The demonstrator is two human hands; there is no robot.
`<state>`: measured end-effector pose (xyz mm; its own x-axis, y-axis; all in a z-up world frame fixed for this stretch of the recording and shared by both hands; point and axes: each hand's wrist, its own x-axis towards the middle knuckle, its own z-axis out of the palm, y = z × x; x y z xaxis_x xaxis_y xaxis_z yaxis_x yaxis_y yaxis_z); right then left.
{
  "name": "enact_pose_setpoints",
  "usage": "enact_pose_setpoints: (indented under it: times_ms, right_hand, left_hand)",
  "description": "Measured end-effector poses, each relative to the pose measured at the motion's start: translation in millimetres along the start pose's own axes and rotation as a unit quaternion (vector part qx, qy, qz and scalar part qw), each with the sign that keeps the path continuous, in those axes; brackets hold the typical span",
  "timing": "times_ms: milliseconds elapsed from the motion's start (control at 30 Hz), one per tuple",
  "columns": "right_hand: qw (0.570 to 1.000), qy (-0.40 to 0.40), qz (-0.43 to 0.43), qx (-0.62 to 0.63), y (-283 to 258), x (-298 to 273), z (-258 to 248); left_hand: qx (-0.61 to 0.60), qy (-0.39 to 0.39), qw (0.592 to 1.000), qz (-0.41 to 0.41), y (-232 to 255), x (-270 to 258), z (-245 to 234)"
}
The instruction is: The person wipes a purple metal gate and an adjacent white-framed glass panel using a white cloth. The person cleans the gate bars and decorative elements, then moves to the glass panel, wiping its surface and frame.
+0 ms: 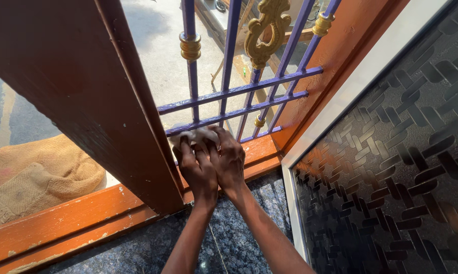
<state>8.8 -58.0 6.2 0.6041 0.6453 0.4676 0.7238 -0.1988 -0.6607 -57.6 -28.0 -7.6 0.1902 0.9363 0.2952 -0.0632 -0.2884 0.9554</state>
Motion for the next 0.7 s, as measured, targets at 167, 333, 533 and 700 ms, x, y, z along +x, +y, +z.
enact_pose_setpoints:
  times_ms: [167,333,533,700]
  right_hand:
    - [0.998,-0.02,-0.059,-0.024,-11,3,-9]
    - [0.995,-0.074,-0.032,-0.063,-10,-16,-15]
    - [0.99,0.066,-0.102,-0.078,-25,-14,-19]
    - [0.97,0.008,-0.163,-0.179,-59,-1,-32]
  left_hand:
    - [0.035,-0.011,0.999,-0.031,6,7,-5]
    - [0.112,-0.029,0.993,0.017,-5,-18,-19]
    - [0.064,-0.018,0.989,0.129,5,-33,-26]
    - [0.008,-0.038,0.999,0.017,27,-20,-33]
